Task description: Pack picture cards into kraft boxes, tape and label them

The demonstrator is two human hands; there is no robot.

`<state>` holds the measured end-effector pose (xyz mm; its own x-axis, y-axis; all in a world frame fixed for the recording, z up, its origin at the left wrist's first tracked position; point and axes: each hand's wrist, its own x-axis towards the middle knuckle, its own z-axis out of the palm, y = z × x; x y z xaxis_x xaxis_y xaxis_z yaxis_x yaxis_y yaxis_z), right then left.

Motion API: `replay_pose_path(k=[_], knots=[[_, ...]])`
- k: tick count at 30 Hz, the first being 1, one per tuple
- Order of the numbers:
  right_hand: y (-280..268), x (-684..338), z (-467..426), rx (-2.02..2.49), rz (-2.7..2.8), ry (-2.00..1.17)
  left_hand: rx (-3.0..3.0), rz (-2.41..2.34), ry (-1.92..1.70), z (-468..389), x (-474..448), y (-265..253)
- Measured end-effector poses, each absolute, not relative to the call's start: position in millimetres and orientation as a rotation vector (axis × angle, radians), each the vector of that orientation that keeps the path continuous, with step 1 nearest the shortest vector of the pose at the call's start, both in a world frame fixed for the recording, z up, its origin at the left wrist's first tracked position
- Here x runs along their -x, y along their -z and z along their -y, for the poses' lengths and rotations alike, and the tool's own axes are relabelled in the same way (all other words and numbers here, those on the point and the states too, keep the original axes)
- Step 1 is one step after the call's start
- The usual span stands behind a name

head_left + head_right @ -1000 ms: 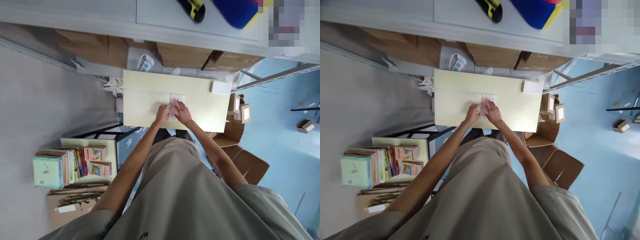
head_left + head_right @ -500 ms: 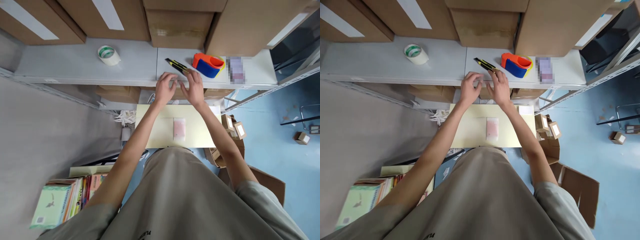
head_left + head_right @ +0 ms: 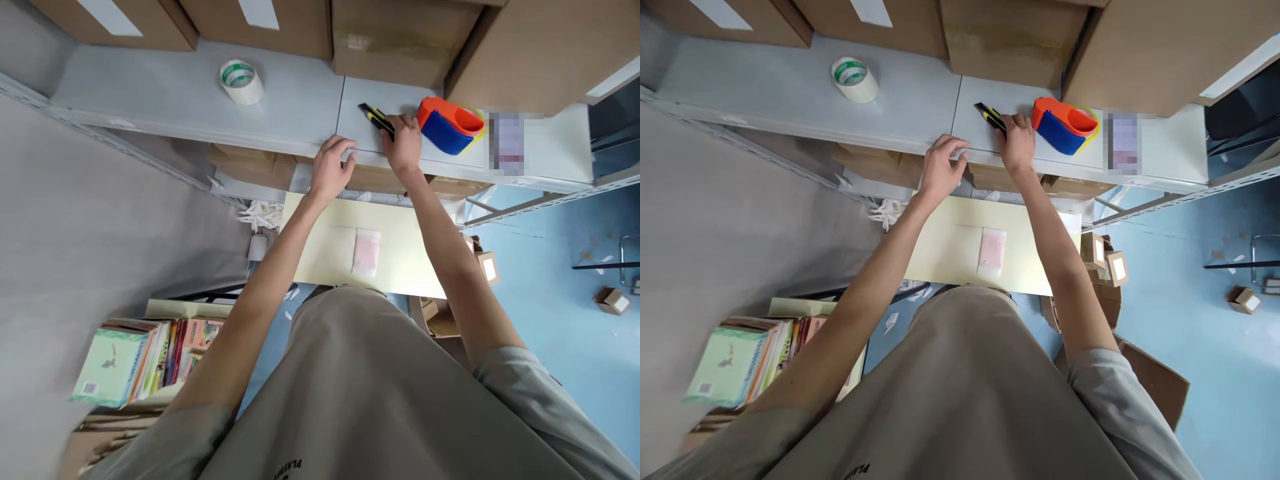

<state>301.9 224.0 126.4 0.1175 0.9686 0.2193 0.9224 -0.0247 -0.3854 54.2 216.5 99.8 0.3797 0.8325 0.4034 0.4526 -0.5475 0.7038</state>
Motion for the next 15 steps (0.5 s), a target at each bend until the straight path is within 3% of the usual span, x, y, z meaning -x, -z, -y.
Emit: replay_pose_path(k=[7,11,15], knots=[[-98.8,-286.5,-116.9,1.761,1.731,-0.146,-2.060,-1.277,-0.434,-126.1,-23.6,31.9],[-49.9,-272.6,-43.2,1.831,1.679,-0.359,-1.982,-1.276,-0.061,-63.5,-21.5,95.7],[7.9,-266.3,17.5,2.026,1.598,-0.555,-1.986,-1.240,0.042,-26.1,-34.2,126.9]])
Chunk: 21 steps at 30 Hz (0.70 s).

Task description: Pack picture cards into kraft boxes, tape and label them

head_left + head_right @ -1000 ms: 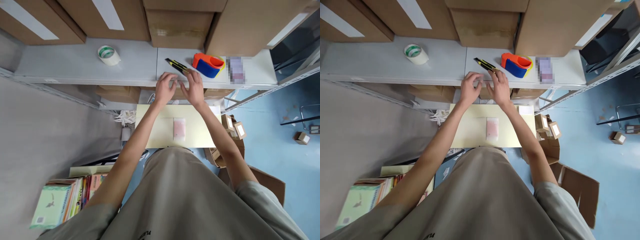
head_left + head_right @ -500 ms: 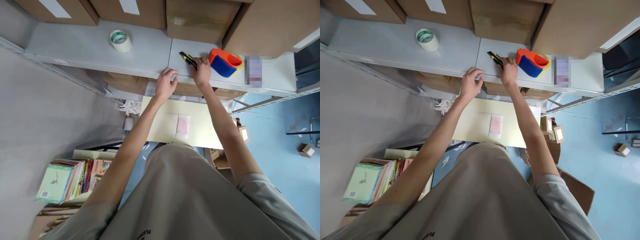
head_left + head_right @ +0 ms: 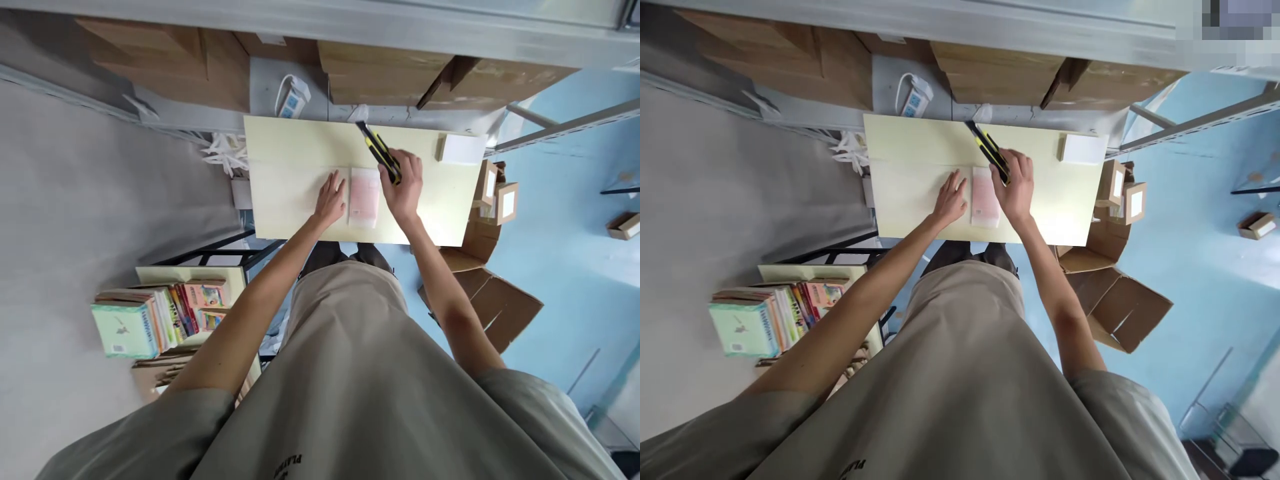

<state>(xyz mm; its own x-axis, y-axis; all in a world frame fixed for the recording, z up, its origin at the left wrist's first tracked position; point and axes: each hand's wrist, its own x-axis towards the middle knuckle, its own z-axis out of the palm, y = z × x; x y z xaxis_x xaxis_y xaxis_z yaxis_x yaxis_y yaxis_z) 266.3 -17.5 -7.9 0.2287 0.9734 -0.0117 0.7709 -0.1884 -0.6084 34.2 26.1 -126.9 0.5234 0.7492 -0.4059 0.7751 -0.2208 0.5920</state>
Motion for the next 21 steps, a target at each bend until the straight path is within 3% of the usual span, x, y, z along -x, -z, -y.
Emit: replay_pose_path(k=[9,21], knots=[[60.1,-245.5,83.3,2.336,1.340,-0.759,-2.020,-1.176,0.121,-23.5,-37.5,127.9],[85.3,-188.8,19.9,2.422,1.601,-1.065,-2.089,-0.973,0.175,-72.5,-16.9,131.7]])
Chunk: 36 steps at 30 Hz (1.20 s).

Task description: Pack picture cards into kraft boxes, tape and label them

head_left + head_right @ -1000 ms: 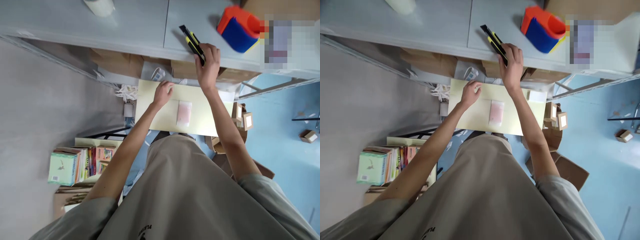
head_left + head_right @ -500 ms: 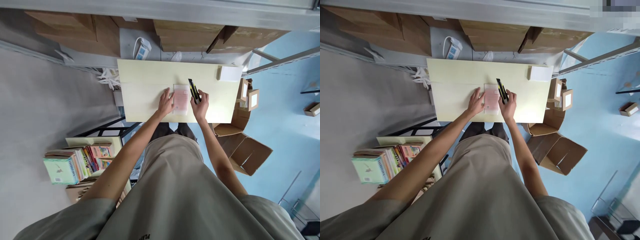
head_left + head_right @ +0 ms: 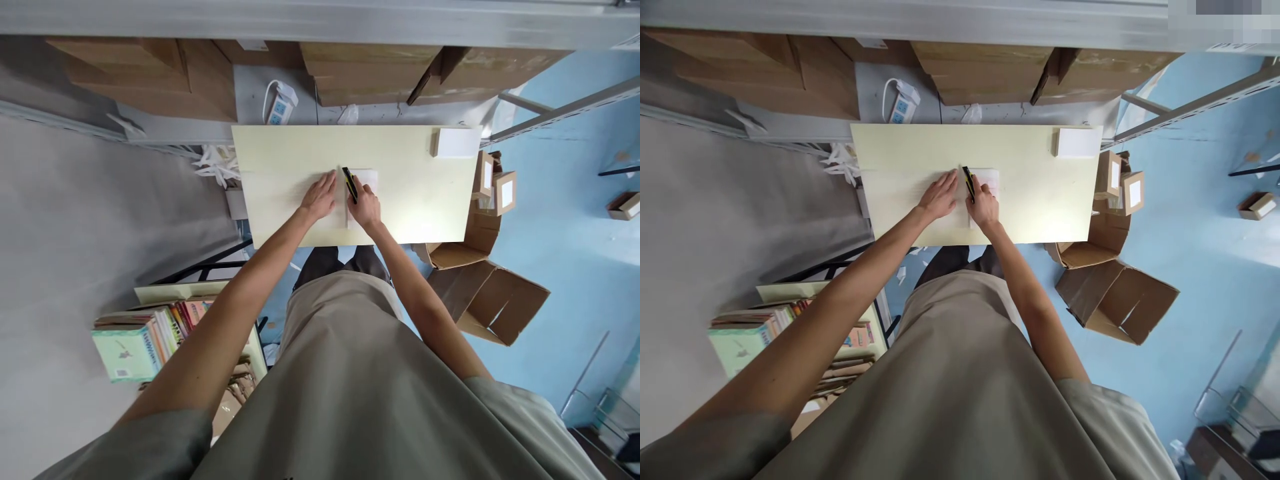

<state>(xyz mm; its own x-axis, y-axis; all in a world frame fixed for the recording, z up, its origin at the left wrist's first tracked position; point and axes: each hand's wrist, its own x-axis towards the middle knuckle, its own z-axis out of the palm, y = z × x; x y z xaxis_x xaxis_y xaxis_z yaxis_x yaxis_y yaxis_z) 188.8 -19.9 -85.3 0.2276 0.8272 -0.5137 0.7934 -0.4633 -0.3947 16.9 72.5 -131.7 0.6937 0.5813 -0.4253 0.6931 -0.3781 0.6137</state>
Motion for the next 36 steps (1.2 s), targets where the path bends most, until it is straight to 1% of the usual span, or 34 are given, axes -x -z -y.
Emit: replay_pose_path(k=[8,16,19,25,36], knots=[[98.6,-161.8,10.4,2.444,1.539,-1.069,-2.047,-0.927,0.121,-75.2,-13.2,141.5],[87.5,-143.0,4.4,2.568,1.490,-1.106,-2.036,-0.920,0.061,-76.3,-10.2,144.5],[84.0,-138.9,2.7,2.598,1.510,-1.092,-2.080,-0.928,0.103,-76.0,-10.4,141.0],[78.6,-135.3,1.4,2.653,1.594,-1.117,-2.205,-0.929,0.314,-76.1,-12.7,128.7],[63.9,-120.8,21.5,2.643,1.606,-1.122,-2.213,-0.889,0.267,-77.5,-9.7,139.4]])
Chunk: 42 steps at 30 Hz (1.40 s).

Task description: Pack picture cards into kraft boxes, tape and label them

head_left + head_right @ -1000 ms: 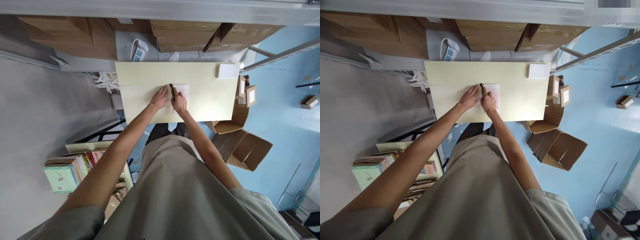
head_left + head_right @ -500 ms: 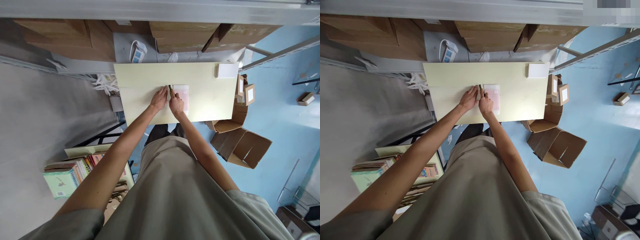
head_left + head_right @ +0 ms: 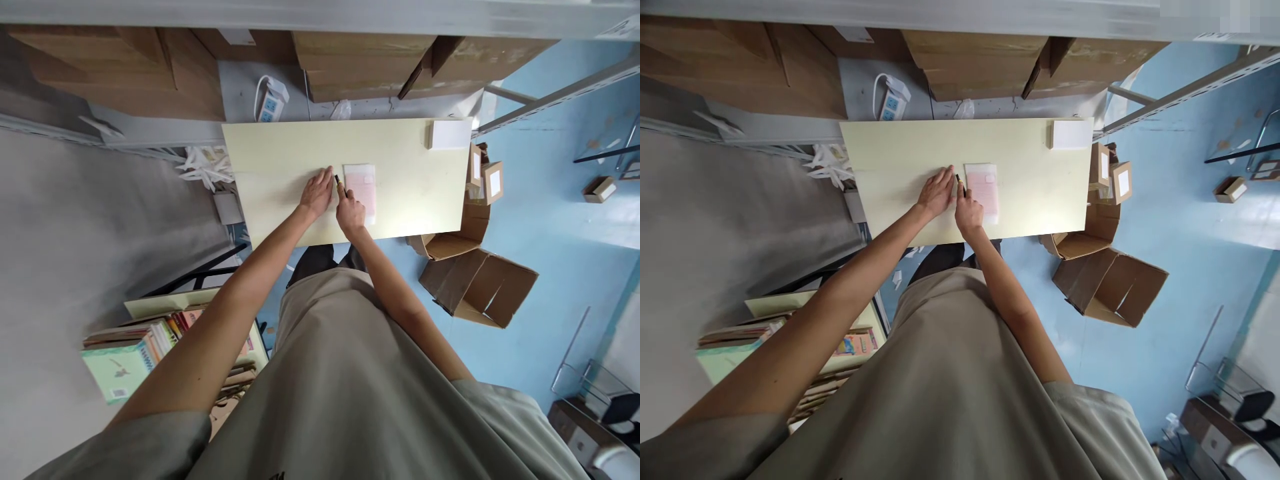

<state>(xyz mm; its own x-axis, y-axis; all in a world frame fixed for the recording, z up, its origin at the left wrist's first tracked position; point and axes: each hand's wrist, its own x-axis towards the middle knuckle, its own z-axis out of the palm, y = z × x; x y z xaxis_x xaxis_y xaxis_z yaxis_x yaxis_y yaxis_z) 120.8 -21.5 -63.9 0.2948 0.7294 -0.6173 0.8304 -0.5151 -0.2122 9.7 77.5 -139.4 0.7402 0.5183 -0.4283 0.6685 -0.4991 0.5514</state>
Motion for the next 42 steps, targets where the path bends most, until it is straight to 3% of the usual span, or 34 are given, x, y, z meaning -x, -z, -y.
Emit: replay_pose_path(k=[16,26,36,39,42], knots=[[29.1,-102.6,94.5,-2.204,-1.365,1.095,-2.190,-0.897,0.317,-73.5,-14.3,131.3],[-25.6,-108.7,120.2,-2.010,-1.330,1.304,-2.215,-0.925,0.416,-73.2,-22.7,130.7],[-57.0,-153.7,121.3,-2.651,-1.361,1.329,-2.129,-0.879,0.312,-65.8,-9.1,130.9],[-67.3,-181.4,96.6,-2.855,-1.505,1.473,-2.133,-0.866,0.299,-67.3,-11.1,106.6],[-85.4,-208.0,52.3,-2.989,-1.790,1.304,-2.193,-0.865,0.113,-75.4,-22.9,66.6]])
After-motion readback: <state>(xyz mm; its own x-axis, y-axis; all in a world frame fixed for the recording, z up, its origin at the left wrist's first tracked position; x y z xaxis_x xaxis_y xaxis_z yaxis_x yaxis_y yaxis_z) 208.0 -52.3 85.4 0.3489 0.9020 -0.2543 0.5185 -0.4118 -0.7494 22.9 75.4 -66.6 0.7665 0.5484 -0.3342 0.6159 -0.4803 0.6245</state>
